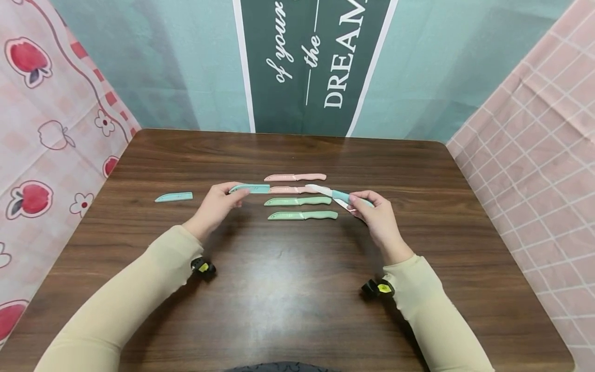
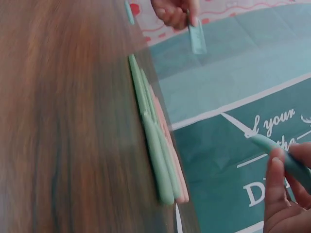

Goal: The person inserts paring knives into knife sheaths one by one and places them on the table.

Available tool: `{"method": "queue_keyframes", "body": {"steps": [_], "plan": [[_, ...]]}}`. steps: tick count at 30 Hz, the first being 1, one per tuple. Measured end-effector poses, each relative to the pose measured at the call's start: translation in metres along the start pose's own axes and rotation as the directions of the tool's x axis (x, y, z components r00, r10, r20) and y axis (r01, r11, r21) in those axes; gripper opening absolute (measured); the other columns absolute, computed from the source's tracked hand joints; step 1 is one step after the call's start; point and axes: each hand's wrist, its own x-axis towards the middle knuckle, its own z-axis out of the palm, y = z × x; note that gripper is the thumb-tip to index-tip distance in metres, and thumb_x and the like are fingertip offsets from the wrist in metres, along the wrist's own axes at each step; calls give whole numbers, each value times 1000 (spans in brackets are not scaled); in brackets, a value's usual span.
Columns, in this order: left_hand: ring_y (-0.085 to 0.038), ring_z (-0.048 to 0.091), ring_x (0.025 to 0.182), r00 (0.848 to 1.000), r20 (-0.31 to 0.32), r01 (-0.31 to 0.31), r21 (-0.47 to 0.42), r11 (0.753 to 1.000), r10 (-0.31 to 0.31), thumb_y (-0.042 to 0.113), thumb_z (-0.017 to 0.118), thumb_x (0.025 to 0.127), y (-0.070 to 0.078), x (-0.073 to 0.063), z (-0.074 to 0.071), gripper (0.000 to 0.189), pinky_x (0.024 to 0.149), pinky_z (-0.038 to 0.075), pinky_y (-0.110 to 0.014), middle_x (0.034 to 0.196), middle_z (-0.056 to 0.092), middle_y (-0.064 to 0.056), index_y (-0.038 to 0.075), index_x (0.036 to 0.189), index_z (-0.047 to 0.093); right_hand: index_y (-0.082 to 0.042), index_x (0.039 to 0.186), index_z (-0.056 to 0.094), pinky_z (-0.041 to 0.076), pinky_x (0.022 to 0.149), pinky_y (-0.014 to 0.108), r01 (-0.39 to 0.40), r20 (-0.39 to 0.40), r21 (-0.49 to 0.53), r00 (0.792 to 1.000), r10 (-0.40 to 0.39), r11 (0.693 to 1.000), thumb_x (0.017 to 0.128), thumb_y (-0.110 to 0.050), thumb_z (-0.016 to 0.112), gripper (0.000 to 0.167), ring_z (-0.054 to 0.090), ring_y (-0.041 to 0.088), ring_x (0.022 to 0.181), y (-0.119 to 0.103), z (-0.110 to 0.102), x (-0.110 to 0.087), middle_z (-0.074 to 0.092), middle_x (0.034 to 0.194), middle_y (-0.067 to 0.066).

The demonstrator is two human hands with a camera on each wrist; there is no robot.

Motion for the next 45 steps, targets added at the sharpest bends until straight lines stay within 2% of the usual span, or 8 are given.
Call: {"method": "queue_keyframes", "body": {"steps": [3, 6, 10, 17, 25, 32, 38, 45], "plan": [[-14, 58, 85, 1000, -3, 25, -221, 975, -26, 14, 61, 91, 6, -2, 17, 19, 84, 51, -30, 86, 56, -2, -4, 93, 55, -6, 82, 65, 52, 62, 16, 46, -48, 120, 998, -41, 992, 90, -6, 62, 8, 60, 6, 64, -1, 6, -1, 65, 74, 0], [-14, 63, 90, 999, 29, 45, -431, 901, -36, 4, 55, 92, 13, -4, 31, 10, 82, 53, -29, 94, 59, -4, 3, 89, 46, -7, 79, 63, 51, 58, 15, 105, -84, 224, 993, -88, 969, 93, -9, 57, 16, 62, 7, 62, -1, 13, -1, 68, 75, 1], [-13, 67, 82, 998, 50, 59, -561, 825, -37, -1, 48, 95, 19, -6, 47, 8, 69, 55, -23, 90, 62, -6, 6, 96, 43, -7, 83, 57, 51, 54, 14, 166, -133, 314, 983, -130, 935, 95, -12, 54, 14, 65, 8, 59, -2, 20, -2, 69, 75, 4], [-8, 67, 78, 995, 98, 88, -636, 767, -33, 6, 45, 98, 24, -8, 69, 32, 64, 54, -18, 94, 68, -4, -11, 126, 46, -5, 82, 49, 50, 52, 13, 166, -177, 353, 978, -109, 921, 96, -14, 53, 17, 64, 7, 57, 0, 27, -1, 70, 74, 6], [-8, 67, 79, 991, 123, 118, -699, 705, -44, 8, 44, 99, 26, -9, 83, 38, 63, 52, -15, 93, 68, -6, -15, 129, 41, -4, 83, 48, 49, 51, 12, 115, -173, 348, 983, -57, 930, 97, -13, 50, 17, 63, 6, 55, 3, 27, -1, 69, 72, 5], [-10, 68, 77, 994, 75, 109, -767, 632, -80, 7, 45, 98, 30, -12, 94, 34, 62, 53, -15, 96, 68, -10, -14, 125, 44, -5, 79, 46, 47, 48, 12, 80, -186, 329, 982, -18, 941, 97, -12, 50, 20, 58, 6, 52, 2, 33, 0, 64, 63, 2], [-7, 66, 66, 991, 0, 81, -789, 608, -133, 4, 46, 98, 34, -14, 100, 24, 61, 52, -13, 86, 67, -7, -9, 117, 51, -6, 76, 45, 46, 47, 12, 65, -197, 342, 980, 4, 938, 97, -11, 49, 23, 57, 6, 49, 3, 40, 1, 59, 56, 2], [-9, 67, 72, 989, -44, 50, -806, 590, -143, 4, 46, 98, 36, -15, 100, 22, 61, 52, -13, 89, 68, -9, -8, 115, 51, -6, 74, 46, 45, 46, 13, 45, -199, 353, 980, 28, 934, 98, -12, 49, 24, 55, 6, 47, 4, 45, 0, 57, 53, 2]]}}
